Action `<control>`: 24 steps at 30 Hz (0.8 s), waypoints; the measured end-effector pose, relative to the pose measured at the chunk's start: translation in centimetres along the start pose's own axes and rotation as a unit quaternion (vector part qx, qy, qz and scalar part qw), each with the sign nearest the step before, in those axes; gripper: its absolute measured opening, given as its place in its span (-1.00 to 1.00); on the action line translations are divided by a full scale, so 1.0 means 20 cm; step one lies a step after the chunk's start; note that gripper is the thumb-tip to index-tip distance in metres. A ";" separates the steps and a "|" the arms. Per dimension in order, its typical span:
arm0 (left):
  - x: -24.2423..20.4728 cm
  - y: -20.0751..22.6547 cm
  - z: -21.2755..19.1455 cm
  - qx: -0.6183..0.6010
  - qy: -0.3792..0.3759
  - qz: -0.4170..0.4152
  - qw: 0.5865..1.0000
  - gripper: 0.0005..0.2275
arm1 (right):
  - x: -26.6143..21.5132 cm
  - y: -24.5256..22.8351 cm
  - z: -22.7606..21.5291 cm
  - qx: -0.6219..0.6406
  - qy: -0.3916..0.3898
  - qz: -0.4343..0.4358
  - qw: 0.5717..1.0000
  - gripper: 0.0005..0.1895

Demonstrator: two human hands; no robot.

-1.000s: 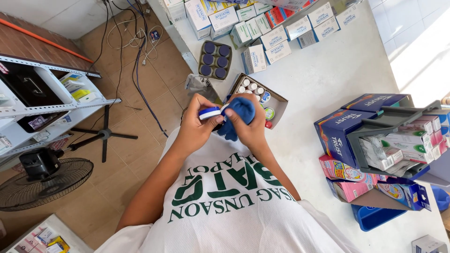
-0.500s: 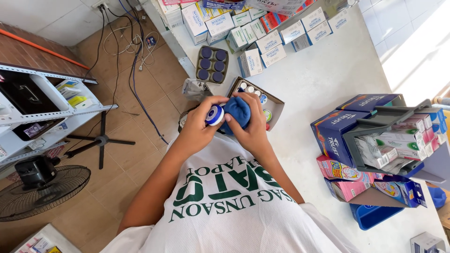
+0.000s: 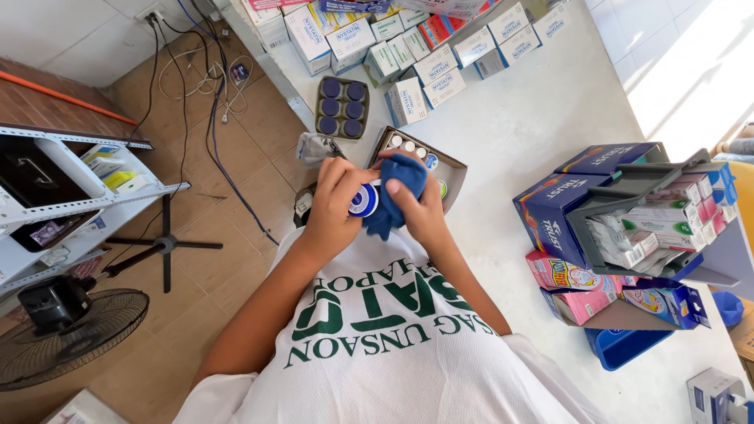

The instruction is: The person wipes small jars with a blue cloth, picking them up one by one from a cardboard box on a counter. The person wipes the lids and sides of the jars and places them back into the box. The task is performed in a room with shelves and various boxes in the background.

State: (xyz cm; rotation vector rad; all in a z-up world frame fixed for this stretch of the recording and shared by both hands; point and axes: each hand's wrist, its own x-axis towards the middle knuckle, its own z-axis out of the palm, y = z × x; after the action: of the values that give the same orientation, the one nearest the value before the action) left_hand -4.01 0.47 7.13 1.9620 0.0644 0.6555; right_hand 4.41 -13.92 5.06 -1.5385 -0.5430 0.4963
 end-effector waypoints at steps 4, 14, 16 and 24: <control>-0.01 -0.04 -0.02 -0.023 -0.012 0.023 0.999 -0.85 | -0.02 -0.04 0.05 0.205 0.013 0.130 0.970 -0.44; 0.05 -0.04 -0.08 0.085 -0.023 0.083 0.993 -0.80 | 0.00 -0.09 0.02 -0.112 0.042 -0.002 0.993 -0.45; 0.05 -0.05 -0.06 0.087 -0.006 0.108 0.990 -0.85 | 0.00 -0.10 0.02 -0.173 0.060 -0.058 0.981 -0.46; 0.11 0.04 -0.01 -0.137 -0.019 0.016 0.990 -0.94 | -0.04 -0.09 0.05 0.330 0.050 0.089 0.939 -0.33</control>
State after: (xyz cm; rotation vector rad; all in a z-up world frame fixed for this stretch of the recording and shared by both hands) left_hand -2.52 0.95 8.85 1.7120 -0.0762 0.6137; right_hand 3.09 -13.62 6.83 -0.9601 -0.1261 0.6566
